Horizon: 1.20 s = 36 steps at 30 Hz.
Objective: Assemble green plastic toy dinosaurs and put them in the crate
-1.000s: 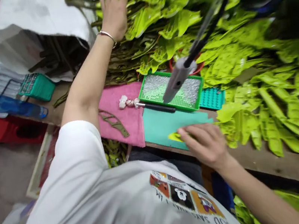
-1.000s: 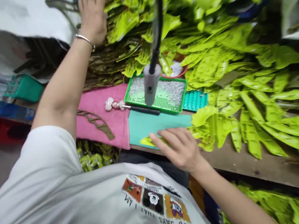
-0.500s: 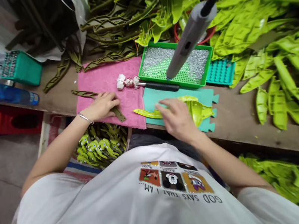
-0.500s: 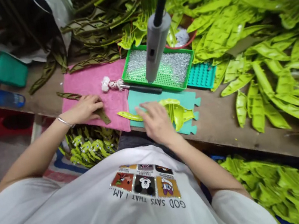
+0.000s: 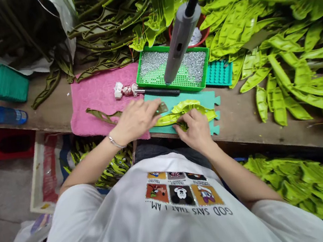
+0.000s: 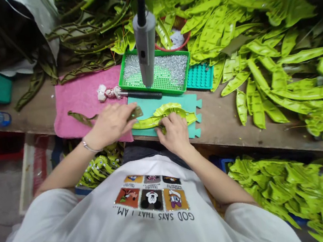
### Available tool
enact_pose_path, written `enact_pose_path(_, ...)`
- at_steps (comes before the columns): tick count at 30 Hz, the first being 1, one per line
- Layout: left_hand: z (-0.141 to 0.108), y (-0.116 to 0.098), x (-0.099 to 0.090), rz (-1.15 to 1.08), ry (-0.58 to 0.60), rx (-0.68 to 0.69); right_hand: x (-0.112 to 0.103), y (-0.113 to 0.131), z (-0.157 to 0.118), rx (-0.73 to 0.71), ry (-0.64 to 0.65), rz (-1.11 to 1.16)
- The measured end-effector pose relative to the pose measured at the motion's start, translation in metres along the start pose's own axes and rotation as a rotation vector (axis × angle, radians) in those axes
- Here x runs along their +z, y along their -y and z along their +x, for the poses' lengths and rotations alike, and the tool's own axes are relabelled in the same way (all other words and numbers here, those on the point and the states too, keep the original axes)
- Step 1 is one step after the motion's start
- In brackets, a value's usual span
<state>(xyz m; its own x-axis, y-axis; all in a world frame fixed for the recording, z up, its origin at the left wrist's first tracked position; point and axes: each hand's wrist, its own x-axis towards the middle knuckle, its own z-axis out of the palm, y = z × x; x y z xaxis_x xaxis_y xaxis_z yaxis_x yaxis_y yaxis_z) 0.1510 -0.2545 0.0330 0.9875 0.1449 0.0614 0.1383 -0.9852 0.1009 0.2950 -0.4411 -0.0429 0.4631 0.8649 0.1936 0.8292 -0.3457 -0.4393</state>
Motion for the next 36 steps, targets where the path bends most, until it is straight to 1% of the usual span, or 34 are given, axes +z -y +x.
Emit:
enact_pose_path(2,0.012,-0.011,0.018,-0.013,0.022,0.074,0.002,0.004,-0.001,0.036,-0.023,0.014)
enact_pose_path(4,0.021,-0.017,0.032,-0.051,0.030,0.111,0.003,0.007,-0.002,0.074,-0.058,0.039)
enact_pose_path(7,0.028,-0.019,0.044,-0.130,0.021,0.126,0.000,0.008,-0.004,0.072,-0.090,0.121)
enact_pose_path(11,0.031,-0.020,0.049,-0.185,0.060,0.147,-0.009,-0.002,-0.011,0.003,-0.100,0.275)
enact_pose_path(15,0.030,-0.026,0.055,-0.170,0.095,0.116,-0.011,-0.013,-0.018,-0.039,-0.222,0.355)
enact_pose_path(17,0.030,-0.030,0.058,-0.154,0.105,0.087,-0.007,-0.016,-0.022,-0.035,-0.259,0.335)
enact_pose_path(20,0.029,-0.035,0.061,-0.127,0.109,0.054,0.000,-0.018,-0.025,-0.029,-0.275,0.281)
enact_pose_path(23,0.028,-0.039,0.064,-0.112,0.101,0.027,0.006,-0.020,-0.027,-0.079,-0.306,0.210)
enact_pose_path(25,0.028,-0.041,0.066,-0.112,0.094,0.010,0.009,-0.022,-0.028,-0.091,-0.297,0.140)
enact_pose_path(27,0.028,-0.043,0.070,-0.112,0.081,-0.008,0.013,-0.024,-0.030,-0.067,-0.273,0.089)
enact_pose_path(31,0.026,-0.048,0.075,-0.099,0.049,-0.017,0.020,-0.026,-0.031,-0.048,-0.256,0.076)
enact_pose_path(33,0.026,-0.048,0.075,-0.091,0.041,-0.013,0.020,-0.024,-0.029,-0.045,-0.242,0.076)
enact_pose_path(36,0.026,-0.044,0.076,-0.123,0.030,0.018,0.015,-0.017,-0.024,-0.036,-0.211,0.085)
